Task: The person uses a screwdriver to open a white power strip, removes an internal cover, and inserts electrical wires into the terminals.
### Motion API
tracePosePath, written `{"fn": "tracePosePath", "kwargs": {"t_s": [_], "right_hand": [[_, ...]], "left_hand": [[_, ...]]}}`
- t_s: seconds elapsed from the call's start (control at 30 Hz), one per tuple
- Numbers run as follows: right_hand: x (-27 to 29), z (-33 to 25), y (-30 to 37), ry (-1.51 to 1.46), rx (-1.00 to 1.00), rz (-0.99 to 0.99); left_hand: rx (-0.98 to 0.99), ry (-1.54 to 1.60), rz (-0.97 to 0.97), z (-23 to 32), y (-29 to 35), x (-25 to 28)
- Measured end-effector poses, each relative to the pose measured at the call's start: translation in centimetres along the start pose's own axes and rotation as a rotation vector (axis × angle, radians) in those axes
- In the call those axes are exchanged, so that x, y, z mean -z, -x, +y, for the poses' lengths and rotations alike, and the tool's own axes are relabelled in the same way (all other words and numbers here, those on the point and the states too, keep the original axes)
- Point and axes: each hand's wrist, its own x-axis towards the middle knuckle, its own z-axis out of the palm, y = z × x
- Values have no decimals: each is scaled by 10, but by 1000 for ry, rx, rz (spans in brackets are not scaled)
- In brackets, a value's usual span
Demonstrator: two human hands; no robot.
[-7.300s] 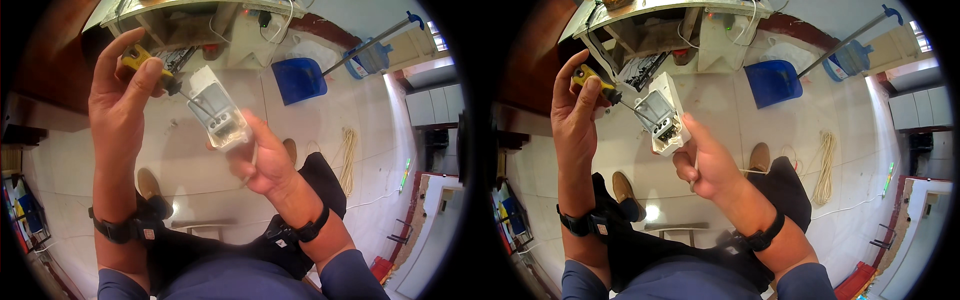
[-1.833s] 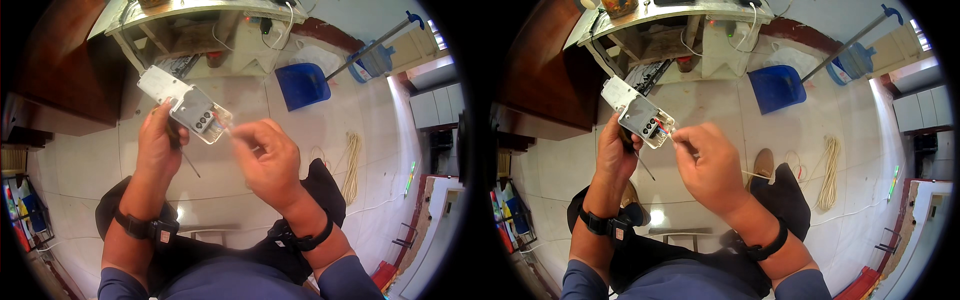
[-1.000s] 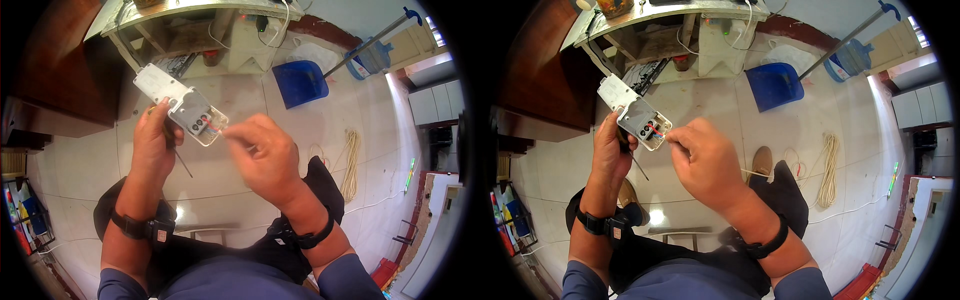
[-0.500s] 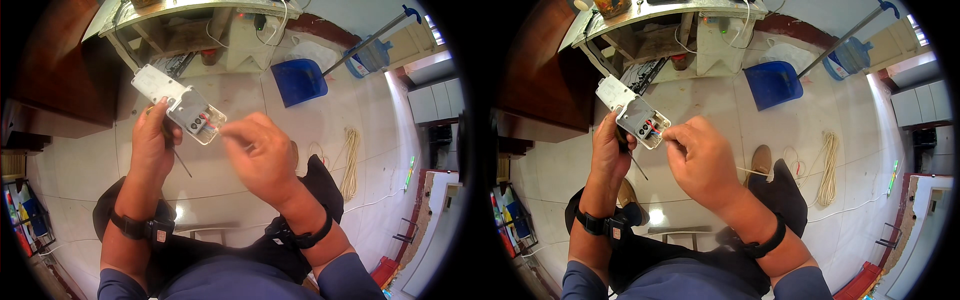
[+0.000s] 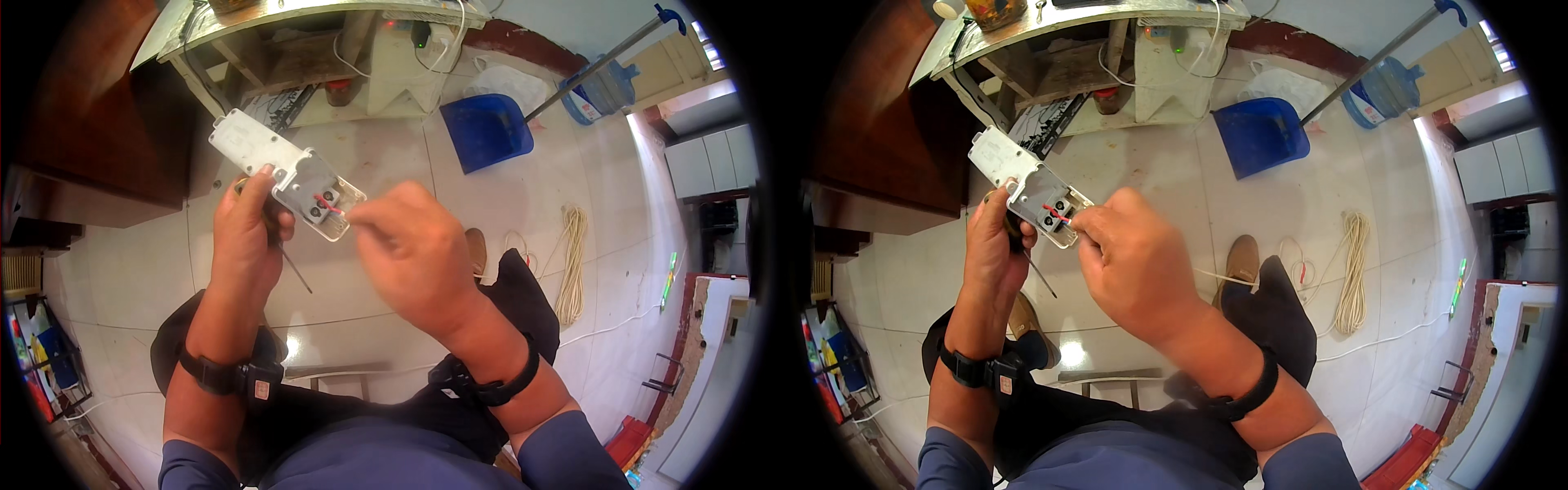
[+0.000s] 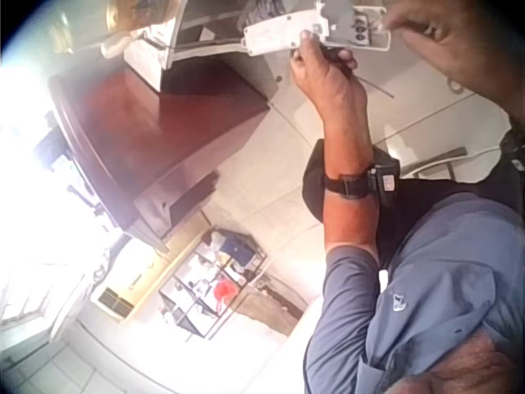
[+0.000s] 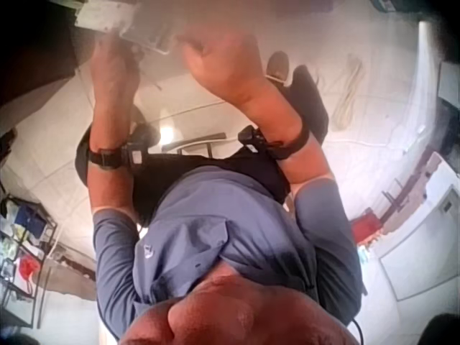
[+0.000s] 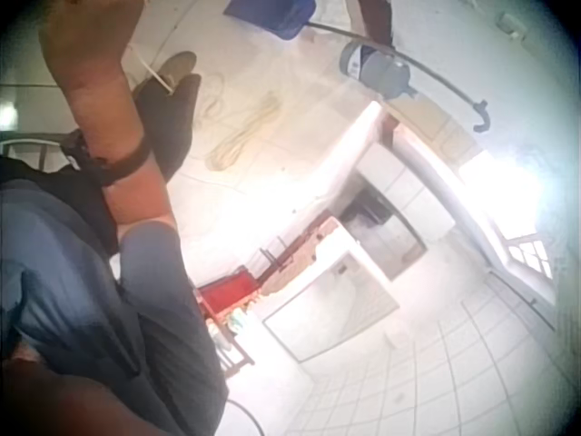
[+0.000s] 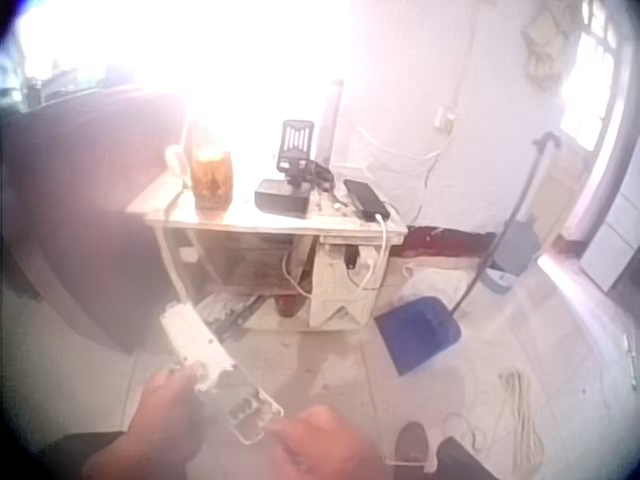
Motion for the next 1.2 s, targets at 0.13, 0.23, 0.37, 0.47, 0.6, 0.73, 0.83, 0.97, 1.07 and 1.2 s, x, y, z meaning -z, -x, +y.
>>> {"fn": "tracePosePath", "kwargs": {"t_s": [0.13,0.23,0.37,0.47,0.6,0.73,0.83,0.97,1.07,1.2], "right_hand": [[-3,1,2,45,-14,-6],[-6,1,1,92,40,24],[-6,2,0,122,50,5],[-8,2,-2,139,57,8],[-7,1,-6,190,10,-22],[-8,2,-7,204,8,-22],[-11,0,-8,282,63,-33],[-14,1,-10,380,4,-154],[-16,5,-13,376,-43,-178],[-26,17,-12,356,-80,-190]], "left_hand": [[21,-4,13,2,0,-4],[23,13,20,3,-1,-2],[34,20,28,0,-1,0],[36,29,25,1,0,-1],[49,35,13,2,0,0],[37,-3,12,2,-1,3],[38,-39,18,3,0,1],[29,-91,61,3,3,-8],[2,-139,47,5,4,-8],[-22,-153,63,3,8,-11]]}}
